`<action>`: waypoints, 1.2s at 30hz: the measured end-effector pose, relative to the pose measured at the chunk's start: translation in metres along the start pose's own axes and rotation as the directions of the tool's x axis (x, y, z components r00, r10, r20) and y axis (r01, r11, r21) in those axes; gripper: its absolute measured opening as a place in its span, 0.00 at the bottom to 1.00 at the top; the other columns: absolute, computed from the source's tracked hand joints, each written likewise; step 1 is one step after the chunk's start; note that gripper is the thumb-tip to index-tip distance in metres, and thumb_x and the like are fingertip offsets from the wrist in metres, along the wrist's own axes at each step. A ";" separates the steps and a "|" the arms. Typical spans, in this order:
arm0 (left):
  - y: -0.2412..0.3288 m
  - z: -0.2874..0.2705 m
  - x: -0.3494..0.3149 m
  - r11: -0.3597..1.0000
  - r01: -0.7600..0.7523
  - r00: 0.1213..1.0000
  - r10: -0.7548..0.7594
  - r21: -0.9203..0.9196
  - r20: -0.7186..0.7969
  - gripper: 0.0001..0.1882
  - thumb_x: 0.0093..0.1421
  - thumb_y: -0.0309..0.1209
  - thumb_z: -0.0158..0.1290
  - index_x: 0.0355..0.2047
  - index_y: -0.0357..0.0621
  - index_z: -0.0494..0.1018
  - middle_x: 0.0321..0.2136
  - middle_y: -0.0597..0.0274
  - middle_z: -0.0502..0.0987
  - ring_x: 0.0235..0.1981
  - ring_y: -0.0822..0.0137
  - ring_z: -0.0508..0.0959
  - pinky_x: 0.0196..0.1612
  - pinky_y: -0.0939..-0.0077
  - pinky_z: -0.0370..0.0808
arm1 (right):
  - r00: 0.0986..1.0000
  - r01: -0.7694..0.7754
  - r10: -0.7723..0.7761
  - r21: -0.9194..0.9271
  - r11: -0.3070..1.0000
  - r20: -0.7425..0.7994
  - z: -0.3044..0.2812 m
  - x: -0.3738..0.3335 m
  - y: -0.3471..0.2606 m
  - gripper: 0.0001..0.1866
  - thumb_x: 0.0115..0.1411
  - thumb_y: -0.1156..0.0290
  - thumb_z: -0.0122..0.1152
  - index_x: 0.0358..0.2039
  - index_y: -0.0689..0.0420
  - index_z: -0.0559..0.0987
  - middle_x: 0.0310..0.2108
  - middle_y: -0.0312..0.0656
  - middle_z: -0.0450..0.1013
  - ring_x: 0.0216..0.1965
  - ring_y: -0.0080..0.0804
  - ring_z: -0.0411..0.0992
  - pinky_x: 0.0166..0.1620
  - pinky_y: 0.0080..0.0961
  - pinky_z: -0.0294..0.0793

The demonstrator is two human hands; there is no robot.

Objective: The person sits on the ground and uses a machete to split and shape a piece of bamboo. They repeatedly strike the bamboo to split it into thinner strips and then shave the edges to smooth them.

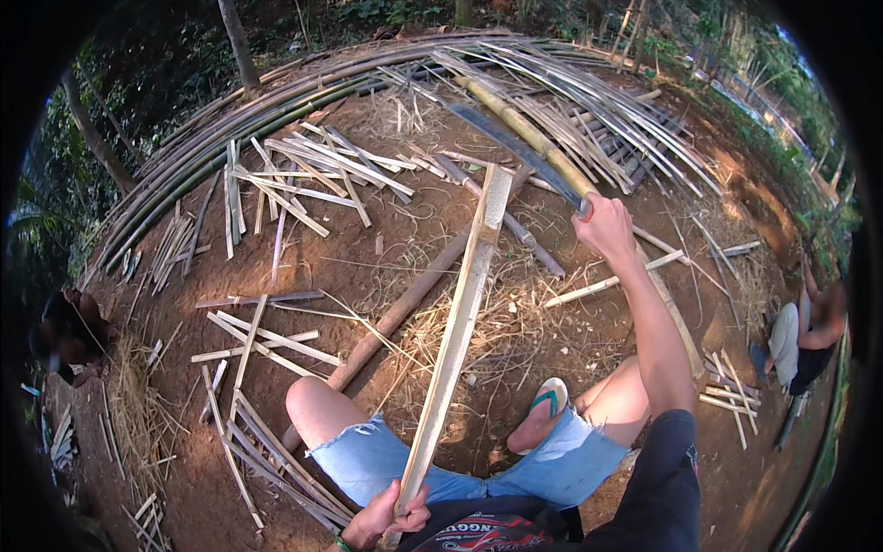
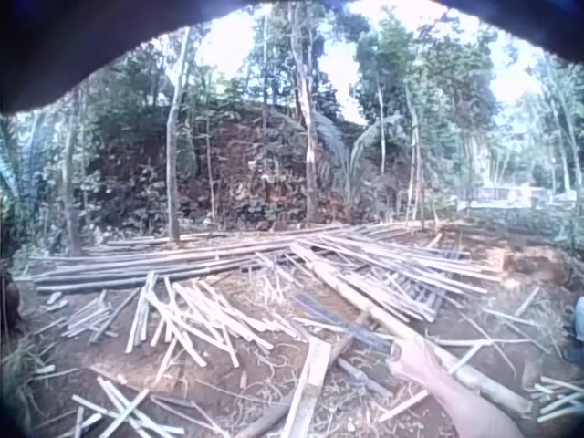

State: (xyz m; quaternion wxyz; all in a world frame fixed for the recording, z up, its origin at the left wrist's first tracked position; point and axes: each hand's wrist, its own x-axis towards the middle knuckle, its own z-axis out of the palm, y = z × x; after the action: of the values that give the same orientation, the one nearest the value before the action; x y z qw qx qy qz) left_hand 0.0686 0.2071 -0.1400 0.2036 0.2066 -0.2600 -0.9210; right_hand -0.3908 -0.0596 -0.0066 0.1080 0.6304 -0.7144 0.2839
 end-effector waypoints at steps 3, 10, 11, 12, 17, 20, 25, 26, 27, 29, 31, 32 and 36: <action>-0.009 -0.007 -0.002 0.987 -0.017 1.000 0.020 -0.157 0.017 0.33 0.64 0.71 0.35 0.28 0.53 0.60 0.10 0.73 0.57 0.07 0.84 0.53 0.11 0.89 0.48 | 0.992 -0.044 0.047 0.029 0.999 -0.116 -0.005 0.001 0.028 0.10 0.50 0.68 0.64 0.27 0.62 0.79 0.20 0.53 0.76 0.26 0.55 0.77 0.33 0.44 0.75; -0.001 -0.033 0.028 0.828 0.193 0.925 0.026 -0.527 0.380 0.32 0.65 0.69 0.36 0.29 0.52 0.60 0.10 0.72 0.59 0.06 0.83 0.59 0.09 0.90 0.52 | 0.980 0.194 -0.198 0.283 0.939 -0.014 -0.007 -0.051 -0.051 0.08 0.47 0.68 0.66 0.24 0.58 0.77 0.15 0.48 0.72 0.21 0.52 0.75 0.27 0.43 0.72; 0.000 -0.031 0.027 0.837 0.204 0.930 -0.004 -0.508 0.366 0.32 0.65 0.69 0.35 0.28 0.52 0.60 0.09 0.73 0.59 0.05 0.83 0.59 0.08 0.89 0.51 | 0.970 0.240 -0.242 0.274 0.931 -0.025 -0.002 -0.054 -0.057 0.08 0.47 0.68 0.66 0.24 0.57 0.77 0.15 0.48 0.72 0.21 0.52 0.75 0.26 0.42 0.71; 0.002 -0.029 0.028 0.845 0.212 0.934 -0.029 -0.490 0.355 0.32 0.65 0.69 0.35 0.27 0.53 0.60 0.08 0.74 0.59 0.05 0.82 0.58 0.08 0.87 0.50 | 0.956 0.290 -0.291 0.261 0.921 -0.036 0.000 -0.054 -0.060 0.08 0.46 0.69 0.67 0.24 0.57 0.77 0.16 0.48 0.72 0.20 0.51 0.74 0.25 0.41 0.70; 0.007 -0.019 0.026 0.840 0.226 0.936 -0.047 -0.492 0.350 0.31 0.66 0.68 0.35 0.27 0.53 0.60 0.06 0.73 0.60 0.03 0.82 0.58 0.06 0.86 0.50 | 0.934 0.358 -0.351 0.195 0.913 -0.074 0.006 -0.040 -0.057 0.09 0.45 0.68 0.68 0.24 0.55 0.76 0.16 0.47 0.73 0.21 0.53 0.74 0.25 0.43 0.70; 0.011 -0.011 0.024 0.823 0.246 0.921 -0.034 -0.512 0.388 0.32 0.65 0.69 0.38 0.29 0.52 0.59 0.09 0.73 0.58 0.05 0.83 0.59 0.08 0.89 0.51 | 0.921 0.386 -0.377 0.121 0.914 -0.093 0.008 -0.029 -0.044 0.10 0.45 0.66 0.68 0.23 0.54 0.76 0.17 0.46 0.74 0.21 0.50 0.75 0.25 0.44 0.71; 0.009 -0.016 0.030 0.782 0.276 0.897 0.000 -0.558 0.443 0.31 0.67 0.67 0.38 0.29 0.50 0.59 0.09 0.73 0.56 0.05 0.83 0.57 0.08 0.89 0.52 | 0.949 0.302 -0.304 -0.043 0.952 -0.085 0.012 -0.010 -0.007 0.08 0.44 0.65 0.67 0.23 0.53 0.77 0.16 0.45 0.74 0.21 0.51 0.75 0.24 0.44 0.71; 0.010 -0.017 0.035 0.769 0.282 0.889 0.016 -0.574 0.458 0.31 0.67 0.66 0.37 0.30 0.50 0.59 0.09 0.73 0.56 0.05 0.83 0.57 0.07 0.89 0.52 | 0.951 0.306 -0.308 -0.055 0.950 -0.024 0.014 -0.006 -0.002 0.09 0.44 0.64 0.67 0.24 0.54 0.78 0.17 0.47 0.74 0.22 0.53 0.75 0.26 0.45 0.72; 0.021 -0.020 0.031 0.769 0.284 0.904 -0.016 -0.573 0.428 0.31 0.67 0.66 0.37 0.30 0.49 0.59 0.09 0.73 0.56 0.05 0.83 0.57 0.07 0.89 0.52 | 0.957 0.290 -0.289 -0.054 0.955 0.023 0.020 -0.003 0.002 0.09 0.45 0.64 0.66 0.24 0.54 0.78 0.18 0.48 0.75 0.24 0.54 0.75 0.28 0.46 0.73; 0.023 -0.017 0.034 0.757 0.271 0.925 -0.034 -0.595 0.377 0.30 0.68 0.65 0.36 0.30 0.49 0.59 0.09 0.73 0.56 0.05 0.83 0.57 0.07 0.89 0.53 | 0.973 0.219 -0.210 -0.098 0.971 0.096 0.025 0.007 0.017 0.09 0.46 0.64 0.65 0.25 0.55 0.79 0.21 0.52 0.76 0.26 0.56 0.76 0.31 0.48 0.74; 0.011 -0.026 0.009 0.766 0.211 0.953 -0.022 -0.607 0.303 0.31 0.67 0.67 0.36 0.29 0.50 0.59 0.09 0.73 0.57 0.06 0.83 0.57 0.08 0.89 0.51 | 0.993 0.059 -0.042 -0.161 0.985 0.107 0.035 0.015 0.038 0.09 0.48 0.65 0.64 0.26 0.56 0.80 0.23 0.55 0.77 0.28 0.58 0.77 0.35 0.49 0.76; -0.005 -0.033 -0.021 0.772 0.158 0.966 0.009 -0.616 0.259 0.31 0.67 0.67 0.35 0.29 0.51 0.60 0.09 0.73 0.57 0.06 0.83 0.58 0.08 0.88 0.51 | 0.995 -0.097 0.099 -0.177 0.979 0.003 0.031 0.025 0.075 0.10 0.50 0.65 0.62 0.27 0.58 0.80 0.25 0.56 0.77 0.30 0.59 0.77 0.37 0.49 0.76; 0.005 -0.040 -0.033 0.759 0.042 0.961 0.148 -0.650 0.235 0.32 0.67 0.68 0.33 0.29 0.53 0.60 0.09 0.73 0.57 0.06 0.83 0.58 0.08 0.88 0.51 | 0.920 -0.375 0.374 0.013 0.927 -0.116 0.013 0.018 0.136 0.12 0.52 0.65 0.63 0.29 0.63 0.80 0.26 0.56 0.78 0.30 0.55 0.76 0.39 0.44 0.75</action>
State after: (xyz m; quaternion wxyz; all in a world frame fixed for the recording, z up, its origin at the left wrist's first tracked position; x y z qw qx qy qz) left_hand 0.1169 0.2032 -0.1588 0.2510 -0.0126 0.0439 -0.9669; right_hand -0.5221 -0.0756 -0.0447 0.0960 0.4639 -0.8156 0.3322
